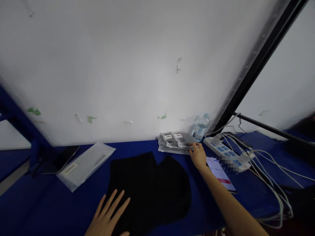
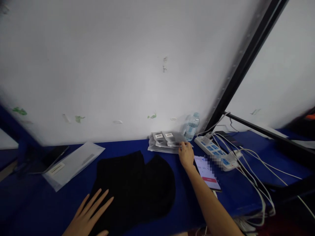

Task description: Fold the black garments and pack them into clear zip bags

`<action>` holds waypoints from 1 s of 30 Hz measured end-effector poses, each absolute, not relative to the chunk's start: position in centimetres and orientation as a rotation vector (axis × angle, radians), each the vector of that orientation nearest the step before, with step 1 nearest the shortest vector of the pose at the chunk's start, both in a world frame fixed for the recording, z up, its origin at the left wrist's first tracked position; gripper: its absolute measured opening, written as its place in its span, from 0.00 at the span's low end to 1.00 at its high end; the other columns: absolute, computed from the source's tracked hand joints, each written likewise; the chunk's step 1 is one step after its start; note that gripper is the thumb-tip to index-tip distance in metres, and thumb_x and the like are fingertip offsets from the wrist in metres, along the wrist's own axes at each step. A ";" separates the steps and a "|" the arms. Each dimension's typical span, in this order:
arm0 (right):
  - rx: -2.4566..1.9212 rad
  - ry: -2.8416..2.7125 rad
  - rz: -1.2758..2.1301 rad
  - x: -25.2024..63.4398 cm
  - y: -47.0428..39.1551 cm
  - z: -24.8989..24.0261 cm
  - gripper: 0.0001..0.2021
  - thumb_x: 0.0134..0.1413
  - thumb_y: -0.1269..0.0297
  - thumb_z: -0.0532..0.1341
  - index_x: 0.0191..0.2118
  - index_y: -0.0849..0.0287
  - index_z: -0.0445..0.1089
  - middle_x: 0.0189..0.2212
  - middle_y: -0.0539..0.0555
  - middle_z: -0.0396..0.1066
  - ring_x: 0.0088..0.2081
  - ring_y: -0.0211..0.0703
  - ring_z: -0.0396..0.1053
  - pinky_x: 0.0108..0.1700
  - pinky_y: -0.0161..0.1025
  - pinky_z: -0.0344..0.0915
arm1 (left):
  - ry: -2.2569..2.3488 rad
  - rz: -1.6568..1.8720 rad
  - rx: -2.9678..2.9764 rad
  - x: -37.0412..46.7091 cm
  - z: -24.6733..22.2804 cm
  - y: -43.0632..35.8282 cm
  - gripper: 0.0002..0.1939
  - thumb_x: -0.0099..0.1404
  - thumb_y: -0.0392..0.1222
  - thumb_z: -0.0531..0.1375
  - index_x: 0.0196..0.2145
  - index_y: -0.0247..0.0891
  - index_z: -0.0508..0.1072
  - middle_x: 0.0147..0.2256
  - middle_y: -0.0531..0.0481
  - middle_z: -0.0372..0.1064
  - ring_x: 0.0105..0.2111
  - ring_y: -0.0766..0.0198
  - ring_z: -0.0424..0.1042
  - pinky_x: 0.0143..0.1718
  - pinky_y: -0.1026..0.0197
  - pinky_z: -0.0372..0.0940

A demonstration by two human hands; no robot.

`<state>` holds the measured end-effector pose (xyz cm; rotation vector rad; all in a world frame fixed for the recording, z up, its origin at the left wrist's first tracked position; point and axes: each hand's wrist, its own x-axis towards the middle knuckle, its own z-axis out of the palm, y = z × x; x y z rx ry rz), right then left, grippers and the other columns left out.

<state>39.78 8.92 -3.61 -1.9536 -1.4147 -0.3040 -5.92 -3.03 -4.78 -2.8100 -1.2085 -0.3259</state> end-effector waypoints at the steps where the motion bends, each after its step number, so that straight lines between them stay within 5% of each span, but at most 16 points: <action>1: -1.953 -1.426 -0.309 39.5 8.9 -3.5 0.09 0.55 0.69 0.54 0.39 0.59 0.70 0.42 0.60 0.67 0.37 0.46 0.68 0.39 0.42 0.65 | -1.206 -0.327 -2.803 -5.9 -4.8 -3.0 0.37 0.66 0.55 0.56 0.67 0.54 0.43 0.63 0.50 0.54 0.59 0.44 0.60 0.54 0.39 0.62; 6: -1.928 -1.422 -0.310 38.1 8.3 -2.3 0.12 0.62 0.63 0.49 0.44 0.59 0.68 0.43 0.60 0.71 0.31 0.44 0.71 0.30 0.38 0.64 | -1.193 -0.350 -2.808 -6.0 -5.0 -3.2 0.37 0.65 0.55 0.57 0.67 0.53 0.43 0.63 0.50 0.54 0.59 0.45 0.60 0.55 0.39 0.62; 9: -1.866 -1.401 -0.300 36.4 7.3 -0.8 0.15 0.65 0.59 0.47 0.49 0.60 0.64 0.37 0.58 0.75 0.34 0.48 0.74 0.34 0.40 0.66 | -1.303 -0.476 -2.792 -5.7 -4.7 -3.5 0.36 0.68 0.51 0.55 0.67 0.52 0.41 0.64 0.48 0.53 0.60 0.47 0.59 0.55 0.40 0.62; 12: -1.614 -1.413 -0.211 32.9 5.7 0.8 0.14 0.65 0.58 0.49 0.49 0.58 0.63 0.41 0.59 0.76 0.39 0.48 0.76 0.38 0.40 0.69 | -1.509 -0.721 -2.764 -4.9 -3.3 -3.2 0.34 0.69 0.46 0.53 0.67 0.52 0.41 0.64 0.48 0.54 0.61 0.50 0.59 0.55 0.44 0.63; 18: -1.101 -1.806 0.157 23.2 1.6 1.5 0.09 0.64 0.65 0.52 0.48 0.54 0.64 0.47 0.55 0.74 0.44 0.42 0.75 0.46 0.38 0.71 | -1.680 -1.346 -2.613 -3.0 1.2 -1.2 0.26 0.68 0.46 0.55 0.63 0.49 0.55 0.48 0.48 0.69 0.39 0.62 0.75 0.43 0.57 0.71; 22: -1.016 -1.937 0.390 19.8 -0.2 0.6 0.12 0.65 0.66 0.51 0.51 0.54 0.63 0.48 0.56 0.73 0.45 0.43 0.74 0.46 0.40 0.72 | -1.525 -1.438 -2.670 -3.1 1.7 -0.8 0.10 0.70 0.41 0.53 0.46 0.46 0.72 0.41 0.51 0.72 0.39 0.63 0.74 0.43 0.61 0.70; 30: -0.973 -2.135 -0.066 16.4 -2.0 2.4 0.13 0.61 0.66 0.58 0.51 0.54 0.69 0.39 0.54 0.75 0.36 0.43 0.72 0.38 0.39 0.71 | -1.462 -1.480 -2.701 -2.9 1.2 -1.9 0.07 0.70 0.38 0.54 0.39 0.42 0.73 0.36 0.52 0.74 0.37 0.64 0.75 0.41 0.64 0.69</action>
